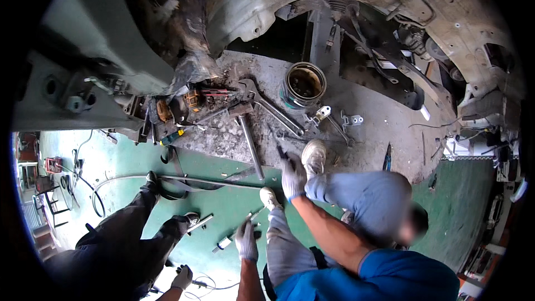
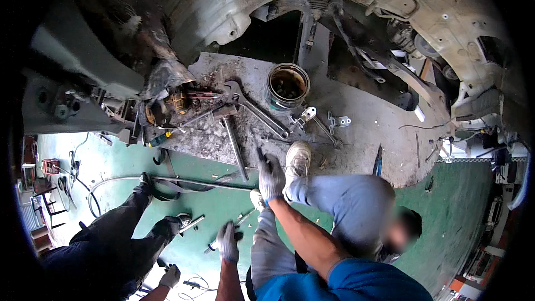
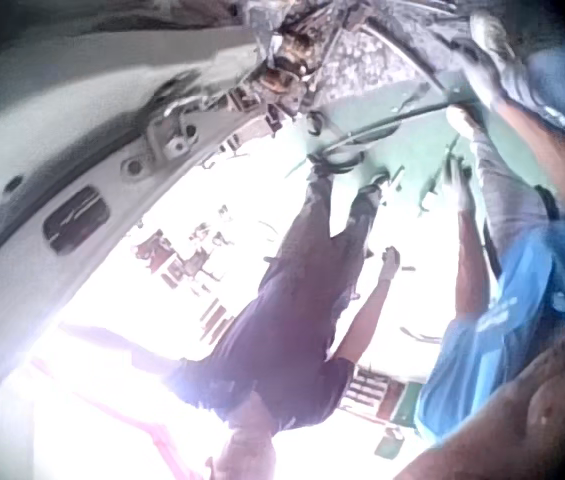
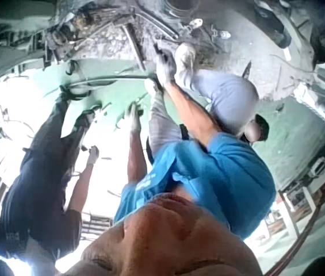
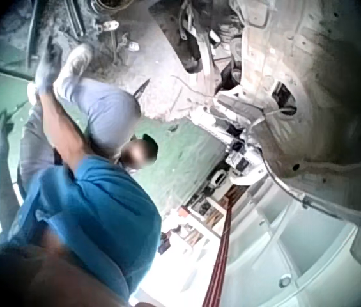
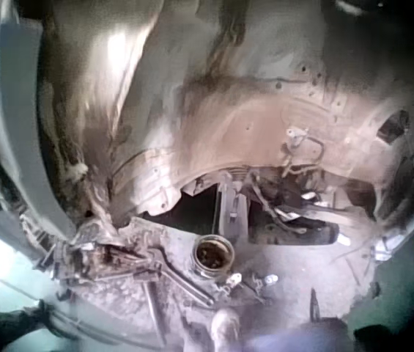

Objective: The person removes bolts from a car's front fender using a wrench, detaches the fender with assistance, and then reattaches it by tightening bolts. The task involves coordinated handling of the fender and use of hand tools.

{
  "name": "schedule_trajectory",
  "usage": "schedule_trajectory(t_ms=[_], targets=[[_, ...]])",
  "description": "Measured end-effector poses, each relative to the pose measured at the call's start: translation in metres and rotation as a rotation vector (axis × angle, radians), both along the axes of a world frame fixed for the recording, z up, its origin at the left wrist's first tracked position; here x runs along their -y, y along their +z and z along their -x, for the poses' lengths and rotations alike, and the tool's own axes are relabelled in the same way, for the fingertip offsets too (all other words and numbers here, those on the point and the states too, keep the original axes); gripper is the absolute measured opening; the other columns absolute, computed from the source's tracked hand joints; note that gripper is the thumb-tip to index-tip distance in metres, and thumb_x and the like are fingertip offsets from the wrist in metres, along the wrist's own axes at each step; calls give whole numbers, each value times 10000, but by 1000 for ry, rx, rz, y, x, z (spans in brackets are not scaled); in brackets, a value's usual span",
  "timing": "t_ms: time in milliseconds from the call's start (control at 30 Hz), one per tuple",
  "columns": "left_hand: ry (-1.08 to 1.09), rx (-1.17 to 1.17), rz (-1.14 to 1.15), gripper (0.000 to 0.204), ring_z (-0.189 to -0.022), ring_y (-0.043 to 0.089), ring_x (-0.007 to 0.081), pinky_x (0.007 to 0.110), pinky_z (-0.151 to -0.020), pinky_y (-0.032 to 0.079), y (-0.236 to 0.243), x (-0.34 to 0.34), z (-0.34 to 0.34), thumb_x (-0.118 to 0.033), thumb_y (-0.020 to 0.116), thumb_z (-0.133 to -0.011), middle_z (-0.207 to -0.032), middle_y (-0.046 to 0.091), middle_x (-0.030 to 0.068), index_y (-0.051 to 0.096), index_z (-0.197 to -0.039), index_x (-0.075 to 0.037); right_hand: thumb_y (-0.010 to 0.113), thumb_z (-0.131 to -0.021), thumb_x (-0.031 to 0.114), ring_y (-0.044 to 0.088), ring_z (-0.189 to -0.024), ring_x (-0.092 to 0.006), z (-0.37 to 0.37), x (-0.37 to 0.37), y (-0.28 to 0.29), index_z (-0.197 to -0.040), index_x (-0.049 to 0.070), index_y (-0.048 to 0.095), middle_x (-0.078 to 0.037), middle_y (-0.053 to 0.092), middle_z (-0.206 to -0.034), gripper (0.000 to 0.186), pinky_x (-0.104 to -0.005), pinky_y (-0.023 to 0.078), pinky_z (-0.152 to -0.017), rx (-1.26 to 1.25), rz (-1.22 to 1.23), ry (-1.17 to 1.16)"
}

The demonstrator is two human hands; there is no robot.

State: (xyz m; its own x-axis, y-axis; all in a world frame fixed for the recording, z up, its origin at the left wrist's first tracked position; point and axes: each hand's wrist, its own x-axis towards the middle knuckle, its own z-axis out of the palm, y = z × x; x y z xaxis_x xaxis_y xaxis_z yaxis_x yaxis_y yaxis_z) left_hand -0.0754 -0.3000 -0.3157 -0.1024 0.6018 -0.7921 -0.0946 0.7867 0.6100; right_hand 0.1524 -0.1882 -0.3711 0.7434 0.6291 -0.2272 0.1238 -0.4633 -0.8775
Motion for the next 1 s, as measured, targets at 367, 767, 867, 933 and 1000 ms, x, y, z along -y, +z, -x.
schedule_trajectory(t_ms=[367,767,867,933,1000], targets=[[622,784,-89,256,-653,572,130,256,-582,491,98,-165,-42,-305,606,-1046,-771,600,24,609,-1015,-52,569,-1033,20,585,-772,-81,-5,-2,310,-1392,-1,579,-51,641,-944,359,-278,520,-682,-1029,-41,882],[-13,944,-1061,546,-810,623,192,288,-580,503,441,-232,-46,-389,652,-1008,-1004,643,96,497,-1396,-36,633,-907,-116,734,-943,-298,-67,-87,510,-1414,-85,524,-348,685,-1129,519,-385,613,-792,-1277,-663,1440],[2,933,-1099,571,-716,621,180,273,-563,496,470,-250,-68,-393,607,-1030,-971,656,105,467,-1395,23,673,-917,-65,738,-930,-264,-65,-89,516,-1477,-31,475,-283,709,-1135,595,-382,618,-792,-1097,-973,1408],[-30,936,-1064,518,-749,651,161,257,-583,524,486,-268,-70,-366,594,-1046,-983,667,85,487,-1378,17,677,-935,0,729,-901,-255,-53,-95,529,-1500,-17,447,-289,706,-1115,610,-364,604,-743,-1197,-1031,1336],[19,969,-1004,480,-765,664,146,242,-591,536,511,-270,-76,-364,571,-1061,-999,675,74,511,-1359,6,657,-960,56,691,-832,-223,-46,-98,547,-1526,4,413,-253,681,-1121,618,-347,562,-679,-1148,-1129,1337]])
